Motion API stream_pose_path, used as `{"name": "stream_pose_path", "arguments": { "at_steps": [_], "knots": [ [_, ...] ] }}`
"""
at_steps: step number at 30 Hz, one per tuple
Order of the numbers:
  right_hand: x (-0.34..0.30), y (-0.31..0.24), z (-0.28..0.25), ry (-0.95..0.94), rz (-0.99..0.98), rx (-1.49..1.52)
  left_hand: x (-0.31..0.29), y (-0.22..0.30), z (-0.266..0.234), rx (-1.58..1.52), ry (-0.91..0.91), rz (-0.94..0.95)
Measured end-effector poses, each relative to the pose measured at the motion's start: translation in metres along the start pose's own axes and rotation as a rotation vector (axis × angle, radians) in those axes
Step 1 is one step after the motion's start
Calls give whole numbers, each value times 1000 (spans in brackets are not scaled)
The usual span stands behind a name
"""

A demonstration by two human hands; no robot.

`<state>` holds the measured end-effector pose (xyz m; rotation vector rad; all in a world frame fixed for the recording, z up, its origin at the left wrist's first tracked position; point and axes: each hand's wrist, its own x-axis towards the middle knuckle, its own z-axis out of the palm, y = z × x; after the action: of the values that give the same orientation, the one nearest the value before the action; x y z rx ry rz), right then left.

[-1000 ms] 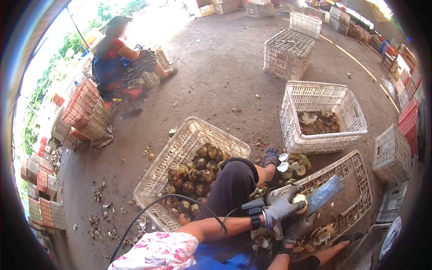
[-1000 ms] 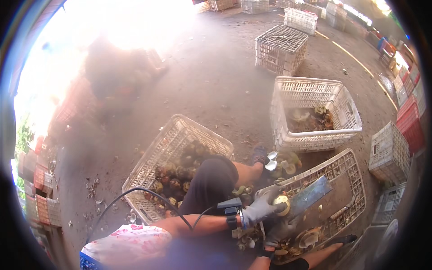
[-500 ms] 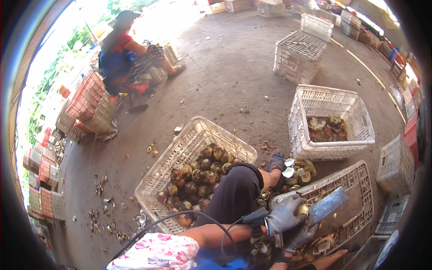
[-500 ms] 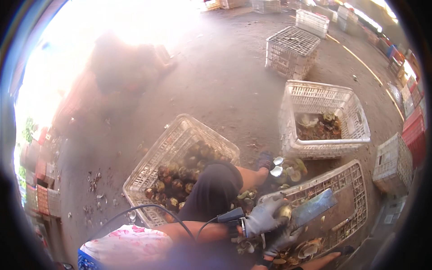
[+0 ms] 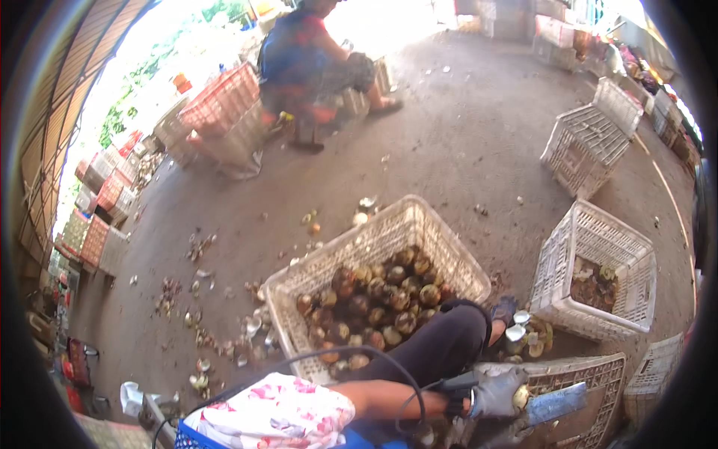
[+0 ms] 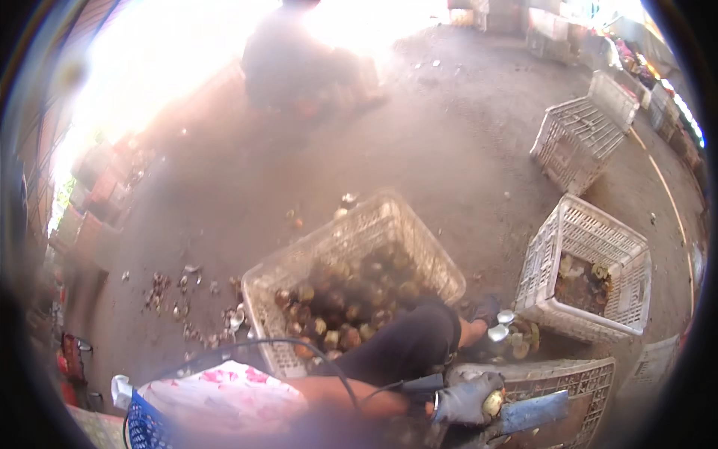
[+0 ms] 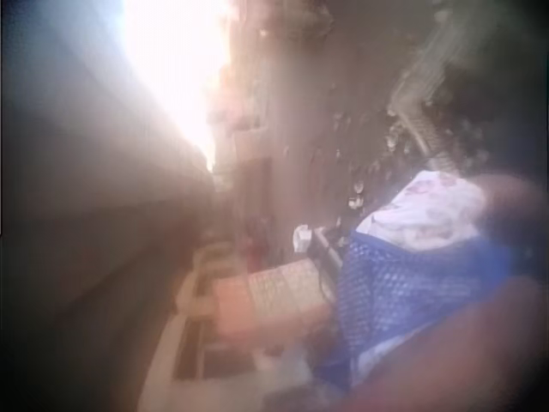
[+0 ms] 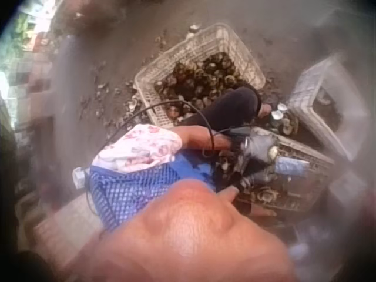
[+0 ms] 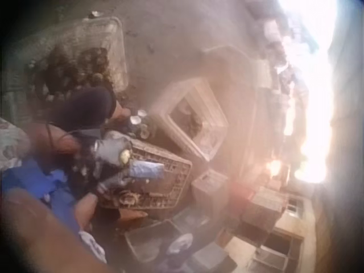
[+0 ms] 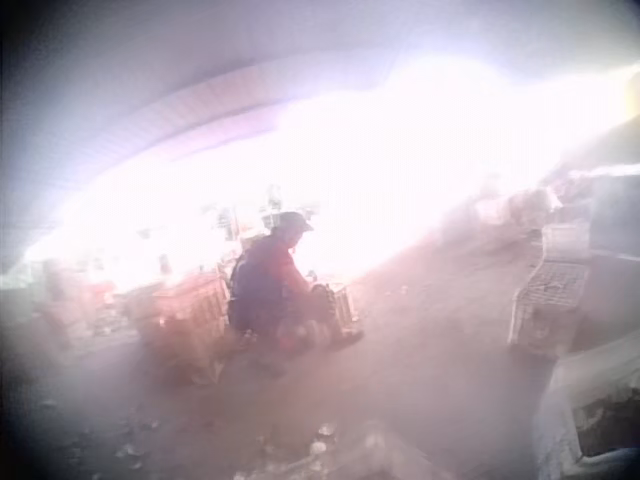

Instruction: Peeling and trimming tubers using a large cleaver while sitting in a processing area.

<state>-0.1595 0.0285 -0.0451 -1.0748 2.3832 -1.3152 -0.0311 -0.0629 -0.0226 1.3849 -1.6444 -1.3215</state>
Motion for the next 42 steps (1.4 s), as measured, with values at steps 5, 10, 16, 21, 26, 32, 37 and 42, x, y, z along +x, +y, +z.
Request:
{"name": "stream_pose_path", "arguments": {
  "at_steps": [5, 10, 16, 21, 26, 32, 37, 42],
  "knots": [
    [-2, 28, 20, -46, -218, -115, -8, -13, -22, 144, 0, 22],
    [-10, -18, 17, -43, 9, -181, -9, -21, -7, 117, -7, 54],
    [7, 28, 48, -101, -67, 158, 7, 10, -50, 96, -94, -24],
    [5, 32, 58, -71, 121, 535, 22, 15, -57, 176, -271, -5],
    [6, 19, 46, 6, 56, 234, 3, 23, -48, 189, -213, 49],
    [-7, 27, 39, 45, -105, 66, -4, -27, -23, 126, -132, 329],
    [-13, -3, 30, -54, -64, 192, -4, -32, -37, 129, -282, 320],
    [-6, -21, 40, -2, 108, 381, -2, -26, -43, 63, -319, 154]
  ]
}}
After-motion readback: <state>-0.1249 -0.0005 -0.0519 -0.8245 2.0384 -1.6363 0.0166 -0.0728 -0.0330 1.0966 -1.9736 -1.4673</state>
